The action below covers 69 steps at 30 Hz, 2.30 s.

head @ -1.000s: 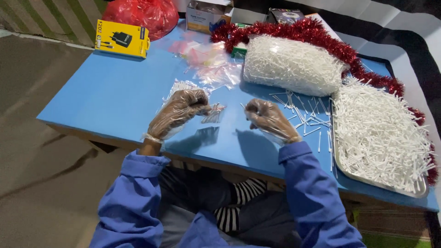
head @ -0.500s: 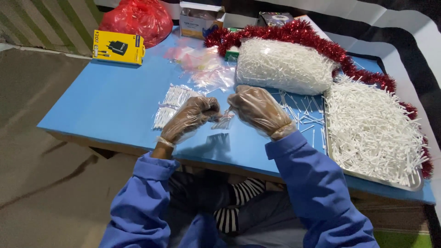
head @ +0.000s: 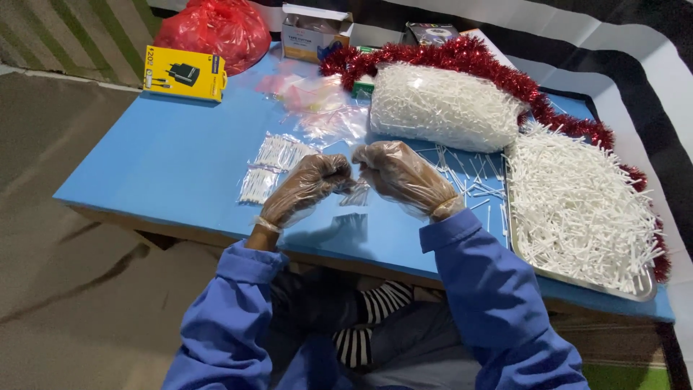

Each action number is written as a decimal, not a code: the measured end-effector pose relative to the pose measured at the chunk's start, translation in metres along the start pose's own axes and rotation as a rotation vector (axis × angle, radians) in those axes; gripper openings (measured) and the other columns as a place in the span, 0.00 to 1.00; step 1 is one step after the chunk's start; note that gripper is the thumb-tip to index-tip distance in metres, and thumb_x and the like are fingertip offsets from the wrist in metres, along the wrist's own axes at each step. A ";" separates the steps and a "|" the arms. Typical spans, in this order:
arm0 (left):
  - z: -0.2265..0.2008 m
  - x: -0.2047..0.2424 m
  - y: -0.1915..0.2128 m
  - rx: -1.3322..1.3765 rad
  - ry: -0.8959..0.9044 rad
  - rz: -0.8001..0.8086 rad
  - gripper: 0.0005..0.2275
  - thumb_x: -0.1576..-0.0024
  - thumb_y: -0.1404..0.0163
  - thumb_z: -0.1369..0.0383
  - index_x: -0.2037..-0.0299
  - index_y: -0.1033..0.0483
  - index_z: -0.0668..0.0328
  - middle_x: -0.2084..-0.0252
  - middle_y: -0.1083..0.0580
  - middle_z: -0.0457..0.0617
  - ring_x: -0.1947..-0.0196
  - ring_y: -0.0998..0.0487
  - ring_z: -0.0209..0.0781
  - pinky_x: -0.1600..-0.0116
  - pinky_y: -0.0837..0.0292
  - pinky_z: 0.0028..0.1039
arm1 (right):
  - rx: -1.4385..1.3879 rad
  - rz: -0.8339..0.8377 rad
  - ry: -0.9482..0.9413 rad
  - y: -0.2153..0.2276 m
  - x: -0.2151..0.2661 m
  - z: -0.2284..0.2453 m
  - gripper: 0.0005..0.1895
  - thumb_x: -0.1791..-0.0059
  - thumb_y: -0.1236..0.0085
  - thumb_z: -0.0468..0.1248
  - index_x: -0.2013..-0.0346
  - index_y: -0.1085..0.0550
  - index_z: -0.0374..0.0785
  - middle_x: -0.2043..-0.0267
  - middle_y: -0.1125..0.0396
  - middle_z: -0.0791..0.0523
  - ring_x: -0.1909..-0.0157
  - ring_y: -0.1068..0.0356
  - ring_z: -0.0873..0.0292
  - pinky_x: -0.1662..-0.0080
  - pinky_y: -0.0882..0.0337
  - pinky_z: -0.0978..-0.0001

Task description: The person picks up cotton swabs by hand and places them into a small plastic bag.

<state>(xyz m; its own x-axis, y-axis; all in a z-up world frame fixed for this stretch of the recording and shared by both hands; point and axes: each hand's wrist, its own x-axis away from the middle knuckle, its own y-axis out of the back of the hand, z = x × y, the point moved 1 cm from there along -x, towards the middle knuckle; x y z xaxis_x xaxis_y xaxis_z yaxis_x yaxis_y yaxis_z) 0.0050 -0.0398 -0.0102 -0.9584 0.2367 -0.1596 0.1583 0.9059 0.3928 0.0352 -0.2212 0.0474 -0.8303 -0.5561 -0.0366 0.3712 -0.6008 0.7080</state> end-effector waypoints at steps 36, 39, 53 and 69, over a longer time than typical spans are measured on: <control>0.035 -0.035 -0.041 0.105 -0.038 -0.029 0.04 0.44 0.44 0.70 0.65 0.20 0.61 0.71 0.21 0.59 0.69 0.18 0.44 0.62 0.23 0.33 | -0.240 -0.413 0.329 -0.054 0.005 -0.140 0.11 0.51 0.32 0.39 0.56 0.20 0.42 0.54 0.24 0.52 0.47 0.24 0.51 0.46 0.23 0.59; 0.036 -0.039 -0.048 0.162 0.015 -0.050 0.03 0.43 0.44 0.69 0.63 0.20 0.58 0.69 0.20 0.56 0.69 0.20 0.38 0.63 0.23 0.29 | -0.352 -0.443 0.264 -0.059 0.002 -0.153 0.05 0.52 0.33 0.32 0.62 0.20 0.38 0.62 0.23 0.50 0.55 0.21 0.50 0.53 0.20 0.60; 0.057 -0.036 -0.073 0.102 0.276 -0.053 0.09 0.51 0.37 0.58 0.69 0.18 0.51 0.71 0.22 0.44 0.70 0.23 0.33 0.64 0.28 0.26 | -0.715 -0.557 0.264 -0.072 0.002 -0.179 0.08 0.52 0.34 0.27 0.59 0.22 0.34 0.58 0.24 0.50 0.50 0.24 0.60 0.54 0.19 0.67; 0.058 -0.038 -0.077 0.316 0.286 -0.141 0.08 0.54 0.34 0.64 0.73 0.19 0.55 0.77 0.26 0.42 0.72 0.30 0.28 0.70 0.33 0.21 | -0.639 -0.479 0.155 -0.071 0.003 -0.170 0.24 0.54 0.30 0.31 0.45 0.27 0.40 0.65 0.28 0.54 0.59 0.24 0.60 0.56 0.18 0.66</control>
<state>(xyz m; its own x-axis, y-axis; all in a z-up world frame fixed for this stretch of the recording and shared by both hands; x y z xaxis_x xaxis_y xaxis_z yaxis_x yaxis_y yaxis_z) 0.0424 -0.0987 -0.0867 -0.9959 0.0370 0.0827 0.0438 0.9956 0.0824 0.0772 -0.2782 -0.1230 -0.9098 -0.2006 -0.3635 0.1946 -0.9794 0.0534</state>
